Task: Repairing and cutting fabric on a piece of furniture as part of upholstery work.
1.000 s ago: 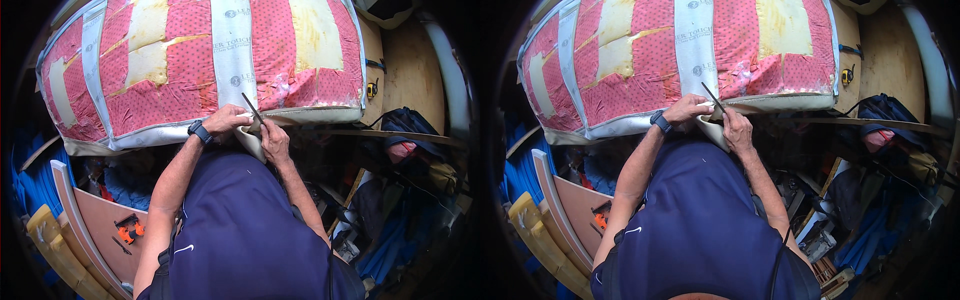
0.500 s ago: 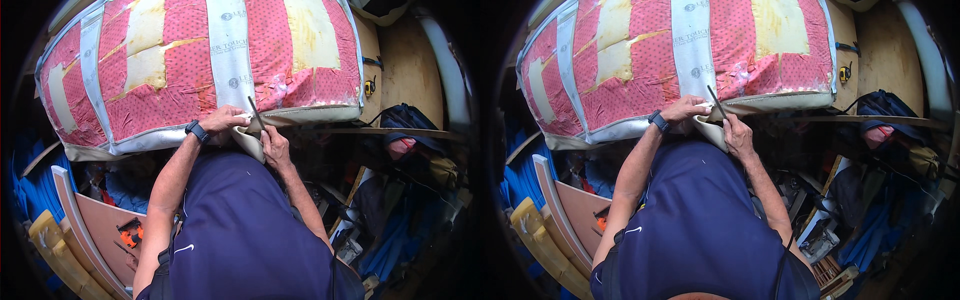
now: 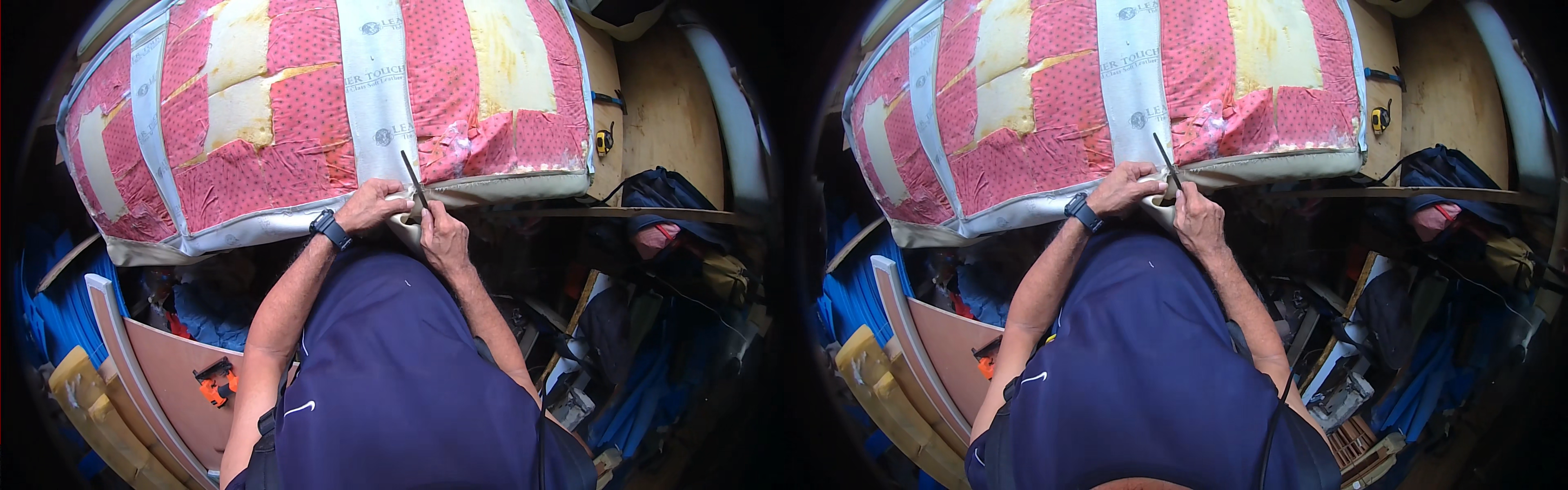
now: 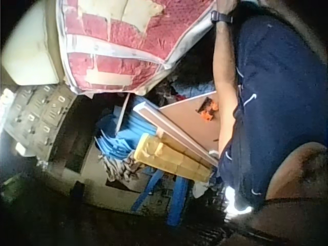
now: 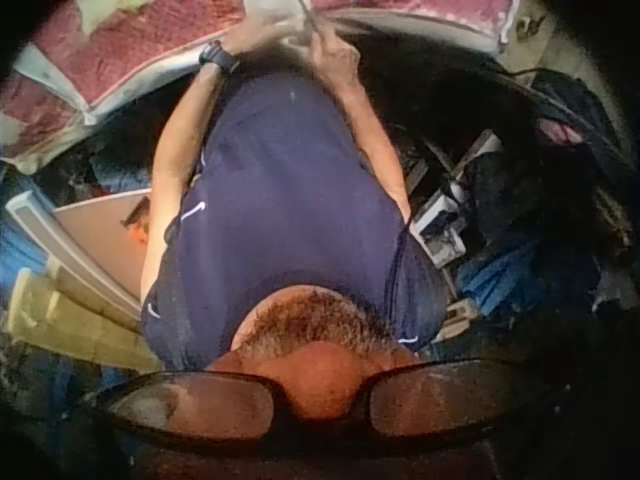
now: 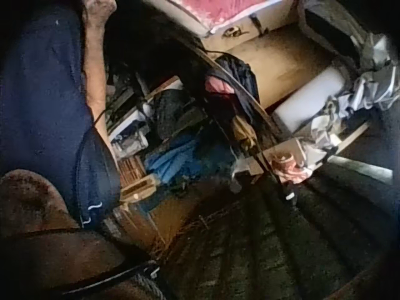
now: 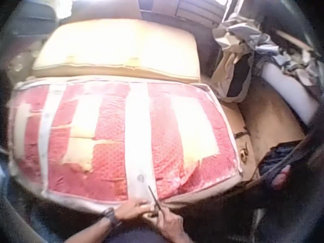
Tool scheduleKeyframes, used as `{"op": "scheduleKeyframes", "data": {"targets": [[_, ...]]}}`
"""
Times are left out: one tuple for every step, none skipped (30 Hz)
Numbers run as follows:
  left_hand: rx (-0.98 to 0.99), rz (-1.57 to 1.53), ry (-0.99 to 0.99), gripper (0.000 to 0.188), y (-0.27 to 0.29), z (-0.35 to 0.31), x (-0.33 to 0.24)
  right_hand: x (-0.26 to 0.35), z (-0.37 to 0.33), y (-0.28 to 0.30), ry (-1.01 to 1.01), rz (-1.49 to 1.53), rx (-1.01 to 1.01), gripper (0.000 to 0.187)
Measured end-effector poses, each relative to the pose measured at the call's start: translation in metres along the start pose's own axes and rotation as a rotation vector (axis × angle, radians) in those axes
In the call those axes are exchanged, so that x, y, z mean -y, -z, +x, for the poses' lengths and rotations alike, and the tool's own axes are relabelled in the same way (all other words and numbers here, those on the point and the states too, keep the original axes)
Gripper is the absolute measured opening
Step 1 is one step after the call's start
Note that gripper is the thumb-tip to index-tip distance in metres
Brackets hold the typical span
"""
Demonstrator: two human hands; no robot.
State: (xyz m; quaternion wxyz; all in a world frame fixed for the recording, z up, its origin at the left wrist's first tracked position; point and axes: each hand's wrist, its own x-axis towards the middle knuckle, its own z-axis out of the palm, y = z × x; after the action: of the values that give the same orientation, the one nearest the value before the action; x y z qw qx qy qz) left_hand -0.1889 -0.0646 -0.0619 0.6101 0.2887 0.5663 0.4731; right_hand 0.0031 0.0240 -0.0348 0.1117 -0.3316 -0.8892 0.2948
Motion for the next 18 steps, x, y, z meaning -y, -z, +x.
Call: {"op": "scheduleKeyframes", "data": {"targets": [[-0.002, 0.000, 0.000, 0.025, -0.001, 0.001, 0.005, 0.003, 0.000, 0.001, -0.006, 0.019, 0.011, 0.011], [-0.018, 0.026, -0.031, 0.026, -0.001, 0.001, 0.010, 0.005, 0.000, 0.002, -0.013, 0.038, 0.022, 0.011], [-0.030, 0.051, -0.062, 0.026, -0.003, 0.001, 0.010, 0.004, 0.000, 0.002, -0.015, 0.037, 0.021, 0.011], [-0.028, 0.051, -0.061, 0.026, -0.003, 0.001, 0.009, 0.002, -0.001, 0.002, -0.019, 0.031, 0.021, 0.012], [-0.026, 0.024, -0.047, 0.026, -0.004, 0.001, 0.008, 0.000, -0.001, 0.002, -0.023, 0.025, 0.020, 0.012], [-0.025, -0.003, -0.033, 0.026, -0.004, 0.001, 0.006, 0.001, -0.001, 0.002, -0.024, 0.026, 0.019, 0.012], [-0.024, -0.002, -0.032, 0.026, -0.004, 0.000, 0.007, 0.002, -0.001, 0.002, -0.042, 0.028, 0.030, 0.012], [-0.045, 0.038, -0.053, 0.027, -0.005, 0.000, 0.007, 0.003, -0.001, 0.003, -0.060, 0.031, 0.042, 0.012], [-0.065, 0.077, -0.074, 0.028, -0.005, 0.000, 0.008, 0.004, -0.001, 0.004, -0.062, 0.031, 0.040, 0.012], [-0.062, 0.078, -0.074, 0.028, -0.005, 0.000, 0.010, 0.004, 0.000, 0.005, -0.058, 0.025, 0.045, 0.012], [-0.080, 0.124, -0.078, 0.026, -0.006, 0.001, 0.011, 0.005, 0.000, 0.006, -0.054, 0.018, 0.050, 0.013], [-0.099, 0.170, -0.081, 0.024, -0.006, 0.001, 0.012, 0.005, 0.000, 0.008, -0.055, 0.019, 0.049, 0.013], [-0.098, 0.171, -0.081, 0.024, -0.007, 0.000, 0.012, 0.006, 0.000, 0.010, -0.044, 0.021, 0.059, 0.012], [-0.119, 0.179, -0.089, 0.028, -0.009, 0.000, 0.013, 0.006, 0.000, 0.011, -0.032, 0.024, 0.069, 0.012], [-0.140, 0.186, -0.099, 0.032, -0.010, 0.000, 0.014, 0.005, 0.000, 0.012, -0.033, 0.023, 0.069, 0.012], [-0.139, 0.186, -0.099, 0.032, -0.010, 0.000, 0.014, 0.005, -0.001, 0.014, -0.033, 0.008, 0.073, 0.012], [-0.145, 0.207, -0.107, 0.033, -0.011, 0.001, 0.015, 0.004, -0.002, 0.014, -0.034, -0.006, 0.077, 0.012], [-0.151, 0.229, -0.116, 0.033, -0.011, 0.001, 0.015, 0.004, -0.001, 0.015, -0.034, -0.006, 0.078, 0.012]]}}
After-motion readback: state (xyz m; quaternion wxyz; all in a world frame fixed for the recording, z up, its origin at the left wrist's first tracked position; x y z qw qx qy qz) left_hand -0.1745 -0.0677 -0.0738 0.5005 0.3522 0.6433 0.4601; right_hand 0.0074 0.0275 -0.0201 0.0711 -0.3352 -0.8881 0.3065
